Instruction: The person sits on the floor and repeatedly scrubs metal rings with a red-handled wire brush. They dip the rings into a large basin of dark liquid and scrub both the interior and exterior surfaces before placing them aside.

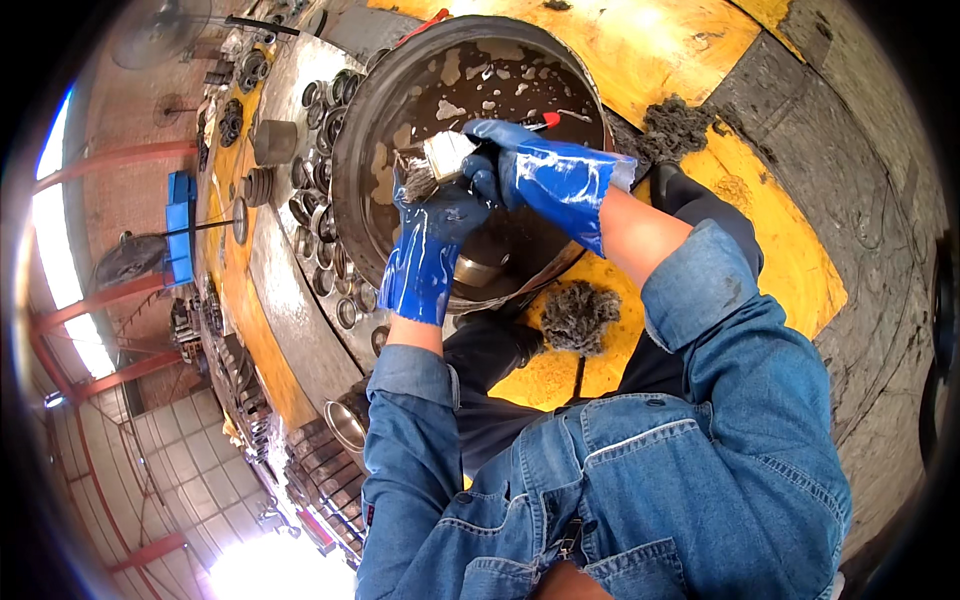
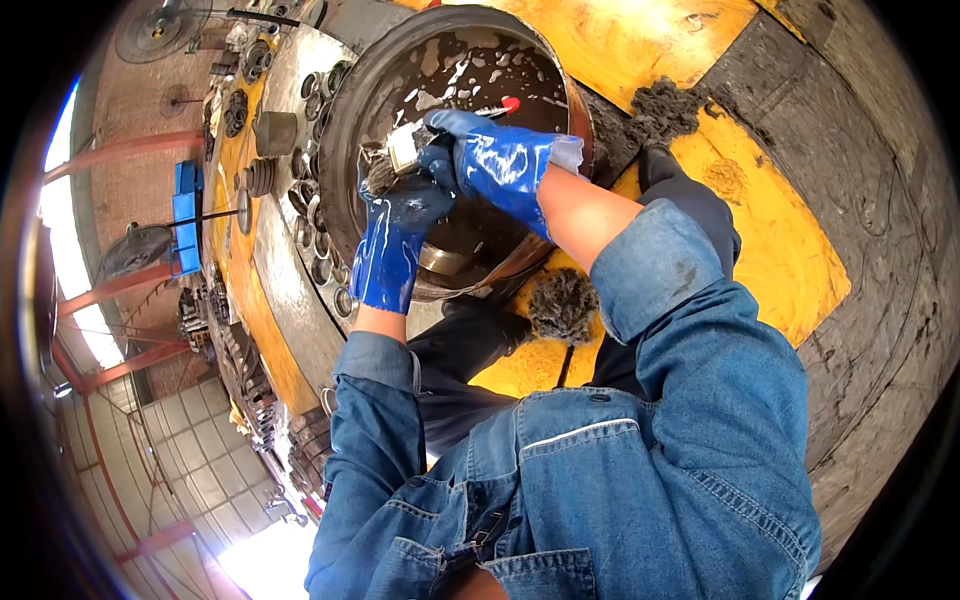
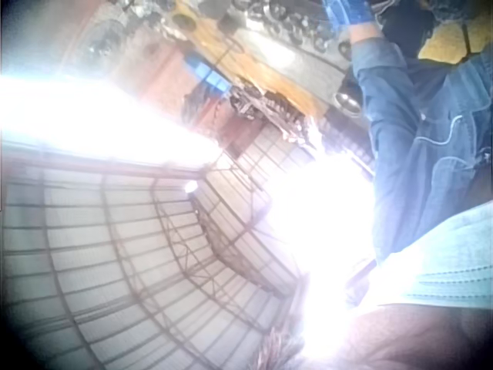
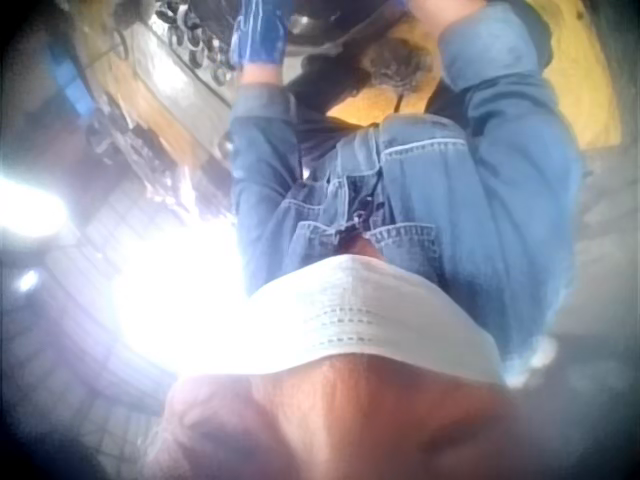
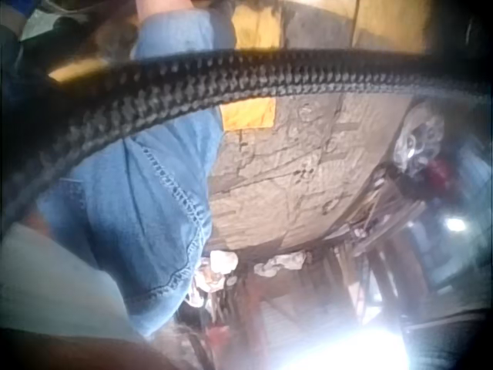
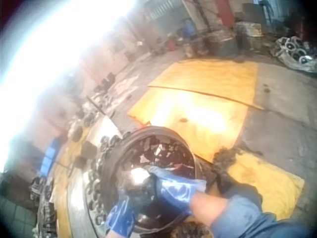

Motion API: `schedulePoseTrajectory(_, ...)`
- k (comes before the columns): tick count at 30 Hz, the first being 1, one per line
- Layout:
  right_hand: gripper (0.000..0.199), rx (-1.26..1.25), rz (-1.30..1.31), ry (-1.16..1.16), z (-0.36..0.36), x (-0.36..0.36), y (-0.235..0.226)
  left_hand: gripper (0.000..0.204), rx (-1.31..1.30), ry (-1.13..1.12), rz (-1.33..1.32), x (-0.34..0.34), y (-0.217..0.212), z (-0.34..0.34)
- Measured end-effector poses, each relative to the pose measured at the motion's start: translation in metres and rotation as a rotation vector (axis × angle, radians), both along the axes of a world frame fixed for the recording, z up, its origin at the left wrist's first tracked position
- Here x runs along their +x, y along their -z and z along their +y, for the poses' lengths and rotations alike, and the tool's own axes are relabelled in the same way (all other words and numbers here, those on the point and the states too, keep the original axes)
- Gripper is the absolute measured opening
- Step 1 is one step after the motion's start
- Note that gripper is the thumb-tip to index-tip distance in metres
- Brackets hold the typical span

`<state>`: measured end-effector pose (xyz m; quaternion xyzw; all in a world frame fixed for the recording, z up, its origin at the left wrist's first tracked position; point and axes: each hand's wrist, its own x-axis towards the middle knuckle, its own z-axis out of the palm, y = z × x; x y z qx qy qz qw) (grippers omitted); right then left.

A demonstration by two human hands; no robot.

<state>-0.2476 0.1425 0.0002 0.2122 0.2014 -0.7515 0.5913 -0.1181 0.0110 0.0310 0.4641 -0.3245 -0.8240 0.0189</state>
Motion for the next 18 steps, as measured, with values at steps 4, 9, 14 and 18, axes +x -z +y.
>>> schedulePoseTrajectory(4,0.017,0.113,0.118,-0.082,0.01,0.007,-0.007,0.076,0.024,-0.011,0.019,0.001,0.0,-0.001)
schedulePoseTrajectory(9,0.032,0.008,0.604,-0.107,0.033,0.02,-0.006,0.077,0.058,-0.016,0.047,-0.007,0.0,-0.02)
schedulePoseTrajectory(14,0.063,0.453,1.338,-0.455,0.068,0.016,-0.07,0.077,0.022,0.042,0.057,0.001,-0.005,-0.04)
schedulePoseTrajectory(18,0.049,0.71,1.523,-0.395,0.019,0.02,-0.003,0.084,-0.228,0.202,0.079,0.006,-0.033,-0.025)
